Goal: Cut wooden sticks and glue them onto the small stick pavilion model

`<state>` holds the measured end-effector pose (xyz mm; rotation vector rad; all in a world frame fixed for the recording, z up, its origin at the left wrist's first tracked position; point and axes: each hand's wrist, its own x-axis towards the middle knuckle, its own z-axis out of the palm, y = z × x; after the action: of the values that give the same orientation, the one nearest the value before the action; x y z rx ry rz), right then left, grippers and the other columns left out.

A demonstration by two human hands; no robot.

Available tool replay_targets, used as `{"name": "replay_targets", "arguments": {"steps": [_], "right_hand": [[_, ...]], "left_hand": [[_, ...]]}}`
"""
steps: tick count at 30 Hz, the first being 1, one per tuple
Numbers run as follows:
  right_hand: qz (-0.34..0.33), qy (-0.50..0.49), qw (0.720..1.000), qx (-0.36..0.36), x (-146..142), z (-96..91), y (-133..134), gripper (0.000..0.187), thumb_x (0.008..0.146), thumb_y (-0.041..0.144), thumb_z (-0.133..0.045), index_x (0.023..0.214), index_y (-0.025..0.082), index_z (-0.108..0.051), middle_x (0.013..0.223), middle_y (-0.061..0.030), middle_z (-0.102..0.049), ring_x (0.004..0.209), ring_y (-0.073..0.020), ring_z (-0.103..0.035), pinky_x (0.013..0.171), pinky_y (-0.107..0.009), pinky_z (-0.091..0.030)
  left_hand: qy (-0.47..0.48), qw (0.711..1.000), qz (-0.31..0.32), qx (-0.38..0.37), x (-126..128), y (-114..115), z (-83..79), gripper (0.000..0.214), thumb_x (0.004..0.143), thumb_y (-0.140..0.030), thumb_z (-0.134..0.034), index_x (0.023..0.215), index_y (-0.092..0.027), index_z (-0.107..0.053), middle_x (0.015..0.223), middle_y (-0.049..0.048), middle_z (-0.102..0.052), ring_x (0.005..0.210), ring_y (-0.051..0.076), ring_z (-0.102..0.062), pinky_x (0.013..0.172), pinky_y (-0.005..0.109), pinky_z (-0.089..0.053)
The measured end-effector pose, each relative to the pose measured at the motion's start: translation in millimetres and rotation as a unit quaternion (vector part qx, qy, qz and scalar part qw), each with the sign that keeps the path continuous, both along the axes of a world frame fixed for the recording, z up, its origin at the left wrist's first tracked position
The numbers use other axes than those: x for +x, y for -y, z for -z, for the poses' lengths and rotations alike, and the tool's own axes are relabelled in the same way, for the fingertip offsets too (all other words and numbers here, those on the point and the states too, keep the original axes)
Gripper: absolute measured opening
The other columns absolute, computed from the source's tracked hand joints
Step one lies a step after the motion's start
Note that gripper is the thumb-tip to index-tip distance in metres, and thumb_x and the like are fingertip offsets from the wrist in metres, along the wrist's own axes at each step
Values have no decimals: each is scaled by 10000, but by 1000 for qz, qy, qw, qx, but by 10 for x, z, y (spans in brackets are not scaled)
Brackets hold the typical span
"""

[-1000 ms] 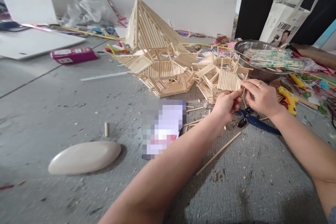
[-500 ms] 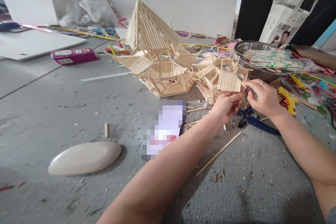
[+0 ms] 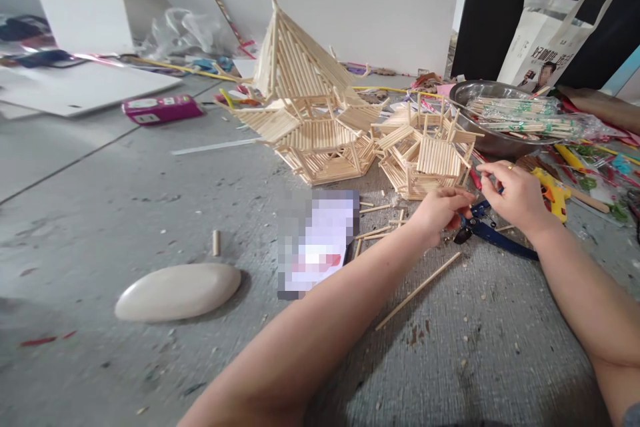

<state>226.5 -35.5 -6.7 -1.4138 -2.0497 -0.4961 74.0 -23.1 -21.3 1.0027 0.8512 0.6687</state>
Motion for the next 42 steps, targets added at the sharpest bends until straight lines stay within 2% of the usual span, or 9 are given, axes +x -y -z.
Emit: {"name": "replay_targets", "arguments": {"steps": [5, 8, 11, 18, 22, 25, 30, 35, 42], "right_hand": [[-3, 11, 997, -72, 46, -78, 141, 181, 805, 245, -469, 754, 200, -636, 717, -13, -677, 632, -142, -610, 607, -257, -435], [-20, 32, 989, -141, 48, -135, 215, 195, 821, 300, -469, 766, 213, -635, 742, -4, -683, 683, -148, -620, 632, -264, -426], [-19, 61, 974, -217, 7, -163, 256, 208, 830, 327, -460, 791, 222, -636, 774, -1, -688, 725, -163, -626, 631, -276, -417], [-11, 84, 957, -277, -139, -126, 272, 223, 843, 327, -439, 909, 226, -627, 837, -9, -686, 773, -184, -629, 624, -289, -404], [-32, 95, 953, -285, -142, -39, 249, 238, 845, 344, -439, 925, 222, -627, 827, -22, -687, 746, -179, -627, 608, -281, -394], [-46, 100, 953, -282, -134, 14, 236, 237, 847, 340, -435, 914, 226, -632, 818, -26, -687, 728, -170, -622, 599, -275, -389], [-73, 121, 937, -321, -158, 6, 249, 207, 839, 321, -450, 836, 233, -637, 793, -13, -681, 701, -153, -612, 574, -262, -377], [-125, 154, 903, -381, -209, -60, 300, 102, 773, 256, -541, 810, 233, -633, 793, -12, -671, 707, -157, -606, 563, -259, -365], [-130, 188, 878, -421, -272, -38, 341, 109, 736, 304, -588, 789, 212, -615, 764, -33, -671, 684, -181, -614, 524, -259, -334]], "left_hand": [[-130, 974, 130, 131, 3, 165, -56, 93, 737, -154, -509, 742, -134, -599, 505, -47, -534, 366, 33, -370, 383, 177, -282], [-217, 909, 192, 299, -130, 260, -105, 131, 729, -183, -508, 719, -144, -633, 566, -19, -590, 514, 70, -492, 505, 198, -378], [-310, 838, 178, 412, -312, 325, -105, 193, 749, -216, -470, 739, -167, -657, 684, 7, -652, 598, 98, -545, 573, 228, -400], [-455, 719, 83, 519, -488, 329, 59, 306, 823, -240, -376, 1009, -177, -609, 843, 79, -683, 693, 150, -617, 595, 267, -443], [-490, 669, 64, 555, -492, 325, 73, 374, 842, -233, -347, 1177, -173, -503, 863, 91, -680, 697, 167, -626, 573, 275, -452], [-504, 647, 80, 566, -486, 352, 62, 370, 848, -237, -347, 1175, -165, -505, 785, 92, -672, 648, 164, -615, 564, 272, -444], [-515, 618, 135, 579, -465, 396, 72, 301, 863, -236, -331, 869, -147, -619, 727, 104, -643, 646, 197, -614, 560, 296, -429], [-496, 632, 150, 577, -452, 412, 92, 302, 864, -247, -342, 784, -135, -612, 718, 115, -641, 644, 206, -610, 572, 308, -427], [-493, 641, 154, 568, -446, 419, 93, 291, 849, -264, -362, 766, -139, -611, 703, 105, -638, 636, 202, -608, 573, 299, -422]]}}
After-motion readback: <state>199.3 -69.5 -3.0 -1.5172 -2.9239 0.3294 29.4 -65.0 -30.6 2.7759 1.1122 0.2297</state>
